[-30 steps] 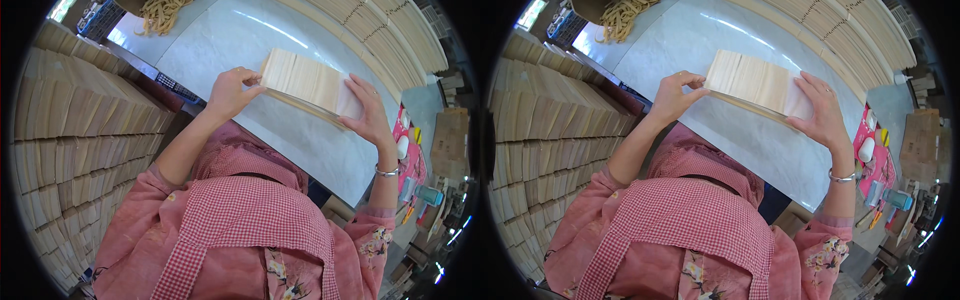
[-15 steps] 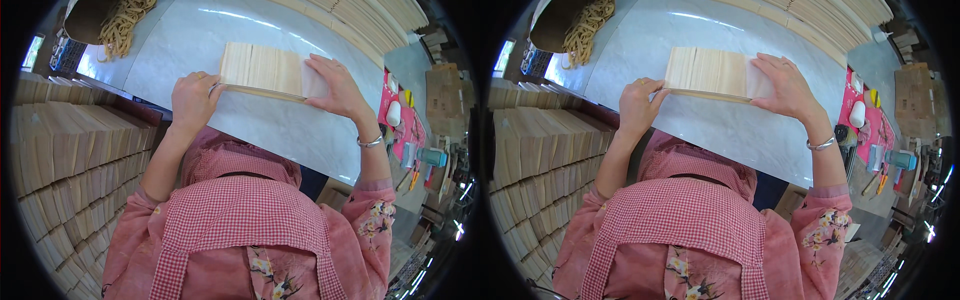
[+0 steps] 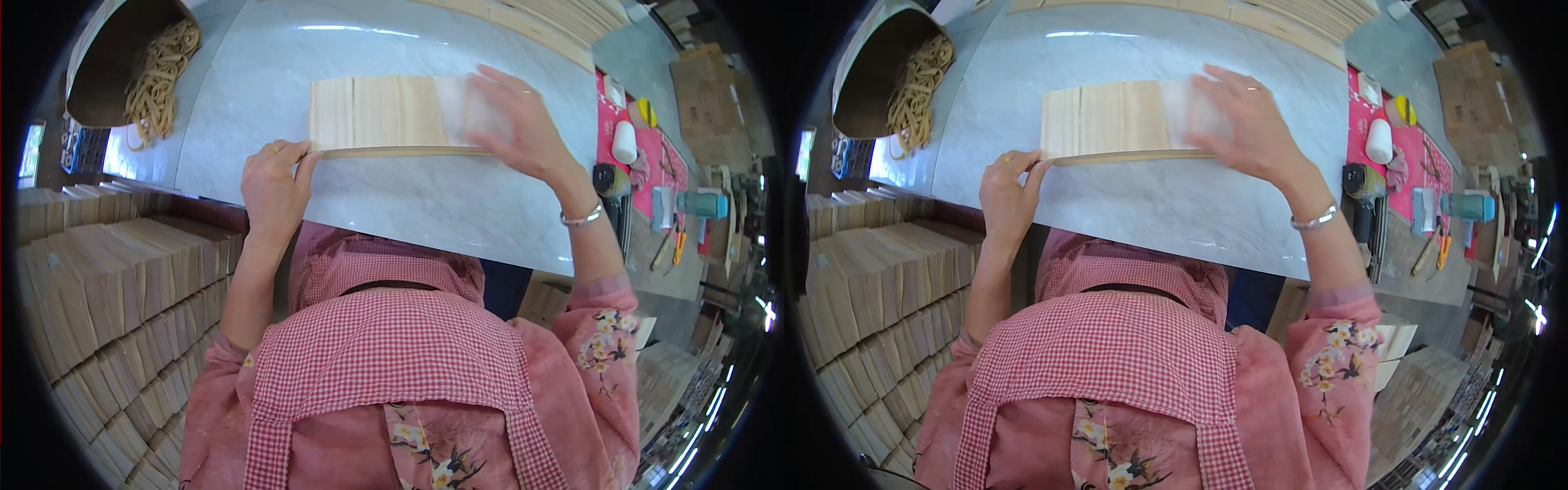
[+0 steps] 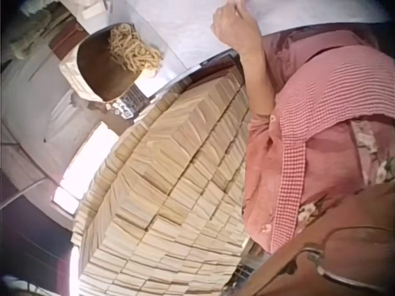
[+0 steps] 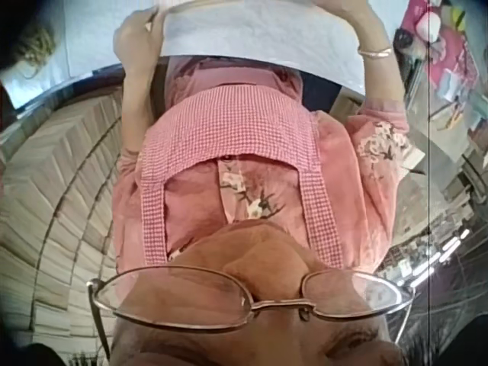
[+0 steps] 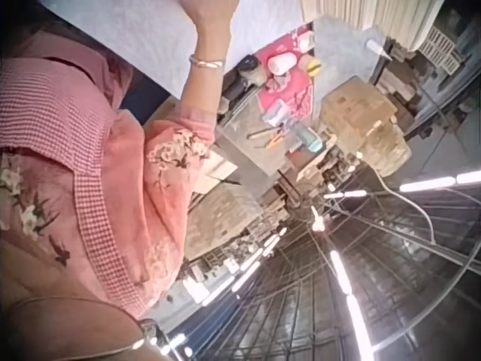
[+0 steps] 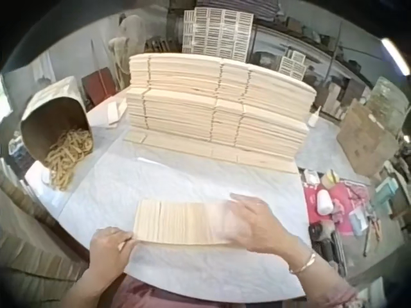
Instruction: Assemble wooden pieces into boxes using glue and a pneumatic stapler.
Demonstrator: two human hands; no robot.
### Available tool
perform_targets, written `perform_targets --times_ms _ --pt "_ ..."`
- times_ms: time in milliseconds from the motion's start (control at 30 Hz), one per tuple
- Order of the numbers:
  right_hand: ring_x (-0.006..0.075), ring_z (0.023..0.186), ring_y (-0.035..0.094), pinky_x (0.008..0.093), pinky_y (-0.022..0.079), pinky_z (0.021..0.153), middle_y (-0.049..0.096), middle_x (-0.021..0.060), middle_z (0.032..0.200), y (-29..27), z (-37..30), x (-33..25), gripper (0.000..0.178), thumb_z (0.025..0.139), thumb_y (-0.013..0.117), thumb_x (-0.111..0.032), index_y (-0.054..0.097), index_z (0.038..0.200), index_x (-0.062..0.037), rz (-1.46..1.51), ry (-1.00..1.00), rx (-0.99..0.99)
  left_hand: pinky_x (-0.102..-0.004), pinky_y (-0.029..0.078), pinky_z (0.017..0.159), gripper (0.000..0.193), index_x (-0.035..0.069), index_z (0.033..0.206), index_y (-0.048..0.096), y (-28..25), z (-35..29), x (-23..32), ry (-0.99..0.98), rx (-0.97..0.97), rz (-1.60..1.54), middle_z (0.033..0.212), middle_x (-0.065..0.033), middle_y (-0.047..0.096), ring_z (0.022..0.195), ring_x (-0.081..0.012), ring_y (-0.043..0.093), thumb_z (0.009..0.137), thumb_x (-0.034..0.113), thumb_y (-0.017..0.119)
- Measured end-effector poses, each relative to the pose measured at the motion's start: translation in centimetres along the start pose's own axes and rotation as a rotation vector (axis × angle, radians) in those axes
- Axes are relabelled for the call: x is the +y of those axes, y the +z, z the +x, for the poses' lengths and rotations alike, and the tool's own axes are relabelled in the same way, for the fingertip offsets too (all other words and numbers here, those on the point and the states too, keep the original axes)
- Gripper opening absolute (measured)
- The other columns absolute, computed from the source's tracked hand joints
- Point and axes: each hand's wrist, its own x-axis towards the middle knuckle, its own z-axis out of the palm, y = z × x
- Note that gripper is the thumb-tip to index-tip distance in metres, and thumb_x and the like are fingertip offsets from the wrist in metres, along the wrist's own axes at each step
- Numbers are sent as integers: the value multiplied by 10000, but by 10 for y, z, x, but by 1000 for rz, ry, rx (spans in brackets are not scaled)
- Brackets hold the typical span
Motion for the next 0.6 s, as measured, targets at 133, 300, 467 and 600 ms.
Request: perform_targets --times_ms 133,300,467,600 --pt "235 904 611 306 504 827 674 89 1041 -22 -54 7 272 830 728 -32 689 1098 -7 66 323 180 -329 472 757 153 25 944 758 -1 -1 -2 -7 0 -19 837 -59 701 736 -226 624 831 128 767" --pt "190 687 562 279 484 660 656 71 843 -15 -76 -10 94 839 709 7 706 932 21 151 507 110 -324 471 762 149 23 947 758 -1 1 -2 -28 -31 -41 834 -56 702 734 -217 625 832 117 767" --pt "181 628 538 286 458 610 641 69 780 -6 -73 -9 42 833 700 17 707 874 22 105 517 46 -321 473 759 146 13 947 753 -2 2 0 -47 -50 -52 829 -59 699 734 -214 620 831 102 767" --pt "182 604 522 292 441 591 631 68 754 -4 -71 -8 32 824 698 20 707 856 20 92 483 32 -324 479 747 145 2 942 747 -4 2 -3 -48 -55 -87 827 -66 697 724 -215 613 830 92 765"
